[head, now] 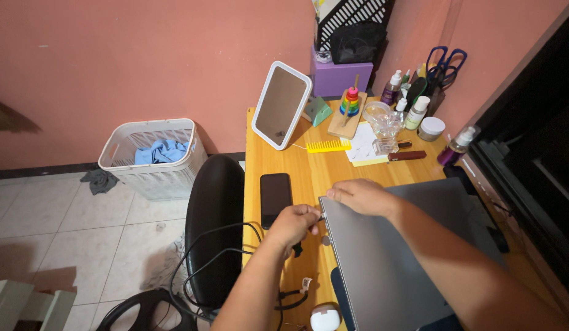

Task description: The person untangles a black power cable and plugs it into a laptop on the desk, then plugs the other end into a floor socket. They then untangle a white USB cable and plug it into a smartphone on the desk.

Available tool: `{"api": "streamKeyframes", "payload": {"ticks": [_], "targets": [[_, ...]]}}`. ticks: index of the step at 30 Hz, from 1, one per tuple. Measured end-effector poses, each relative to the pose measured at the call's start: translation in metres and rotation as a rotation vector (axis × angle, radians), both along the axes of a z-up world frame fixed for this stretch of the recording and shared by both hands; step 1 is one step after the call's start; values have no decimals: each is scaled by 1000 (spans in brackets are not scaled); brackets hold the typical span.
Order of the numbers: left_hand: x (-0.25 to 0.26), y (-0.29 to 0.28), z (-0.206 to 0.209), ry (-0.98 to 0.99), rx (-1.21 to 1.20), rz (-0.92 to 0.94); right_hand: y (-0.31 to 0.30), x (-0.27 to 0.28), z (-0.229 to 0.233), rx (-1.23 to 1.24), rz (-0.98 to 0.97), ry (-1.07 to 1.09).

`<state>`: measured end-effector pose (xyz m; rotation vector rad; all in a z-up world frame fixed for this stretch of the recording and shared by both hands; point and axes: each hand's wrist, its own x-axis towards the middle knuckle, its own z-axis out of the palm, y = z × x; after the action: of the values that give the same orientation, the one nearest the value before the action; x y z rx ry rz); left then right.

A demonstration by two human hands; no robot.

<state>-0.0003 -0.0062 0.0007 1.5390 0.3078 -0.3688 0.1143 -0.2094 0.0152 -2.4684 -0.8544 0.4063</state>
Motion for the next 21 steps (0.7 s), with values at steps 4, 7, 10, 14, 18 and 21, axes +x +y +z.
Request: {"api": "streamKeyframes", "payload": {"ticks": [4, 7, 10, 14, 18, 21], "targets": [[0, -2, 1, -54, 89, 16, 2, -2, 2, -7, -3, 8], [2, -3, 1, -59, 95, 22, 3, -3, 4, -17, -1, -3], [4, -2, 1, -51, 100, 27, 5, -4, 5, -22, -13, -13], [5, -1, -3, -83, 152, 12, 7, -9, 3, -73, -37, -64], [2, -5, -5, -109, 130, 60, 10, -11, 4, -70, -36, -69], [-3, -11, -6, -131, 59, 123, 10, -13, 3, -74, -62, -37]]}}
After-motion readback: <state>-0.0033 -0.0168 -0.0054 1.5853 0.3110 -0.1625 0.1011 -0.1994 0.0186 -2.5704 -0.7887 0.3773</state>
